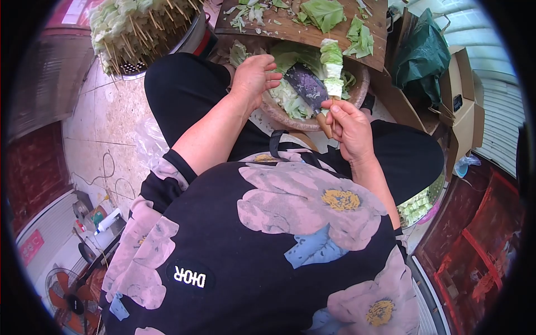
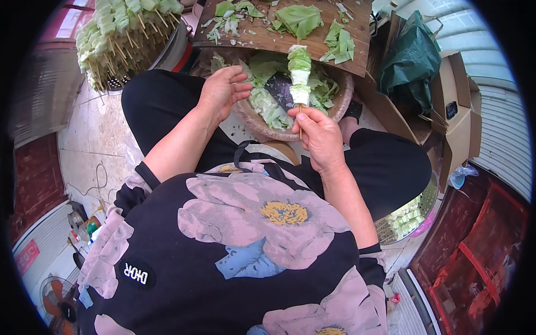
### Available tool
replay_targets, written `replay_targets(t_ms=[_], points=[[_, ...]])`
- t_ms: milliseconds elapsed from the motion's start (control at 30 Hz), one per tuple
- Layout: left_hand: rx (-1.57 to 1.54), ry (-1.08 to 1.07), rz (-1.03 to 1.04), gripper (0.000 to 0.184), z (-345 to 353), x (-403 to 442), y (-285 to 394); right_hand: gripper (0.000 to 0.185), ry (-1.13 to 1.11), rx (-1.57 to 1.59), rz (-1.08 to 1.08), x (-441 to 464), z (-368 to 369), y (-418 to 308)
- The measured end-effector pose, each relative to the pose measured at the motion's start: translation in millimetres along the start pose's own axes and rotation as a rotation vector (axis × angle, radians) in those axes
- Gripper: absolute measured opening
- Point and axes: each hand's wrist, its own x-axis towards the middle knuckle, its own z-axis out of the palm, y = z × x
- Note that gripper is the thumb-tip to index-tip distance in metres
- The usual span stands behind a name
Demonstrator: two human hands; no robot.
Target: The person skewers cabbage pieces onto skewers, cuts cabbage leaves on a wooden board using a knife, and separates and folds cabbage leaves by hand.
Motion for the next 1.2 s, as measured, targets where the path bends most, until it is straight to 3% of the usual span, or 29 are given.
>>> replay_targets(t_ms=[133, 467, 567, 633, 667, 733, 1067, 1200], points=[[0.1, -0.02, 0.004, 0.033, -1, -1, -2, 0.018, 0.064, 0.002, 0.006, -3, 0, -2], [0.166, 0.064, 0.024, 0.029, -9, 12, -9, 0.018, 0.173, -0.257, 0.07, 0, 2, 5], [0.332, 0.113, 0.015, 0.027, -14, 29, -29, 0.018, 0.163, -0.253, 0.064, 2, 3, 5], [0.771, 0.075, 0.082, 0.029, -20, 49, -48, 0.018, 0.157, -0.242, 0.067, 3, 5, 6], [0.772, 0.073, 0.077, 0.029, -22, 57, -51, 0.018, 0.156, -0.232, 0.064, 4, 6, 5], [1.33, -0.043, 0.294, 0.032, -18, 65, -54, 0.018, 0.173, -0.227, 0.067, 4, 7, 1], [1.832, -0.491, 0.171, 0.032, -14, 99, -73, 0.018, 0.265, -0.199, 0.039, 15, -2, -6], [1.959, -0.57, 0.272, 0.029, -11, 113, -81, 0.018, 0.279, -0.205, 0.067, 20, 0, -8]])
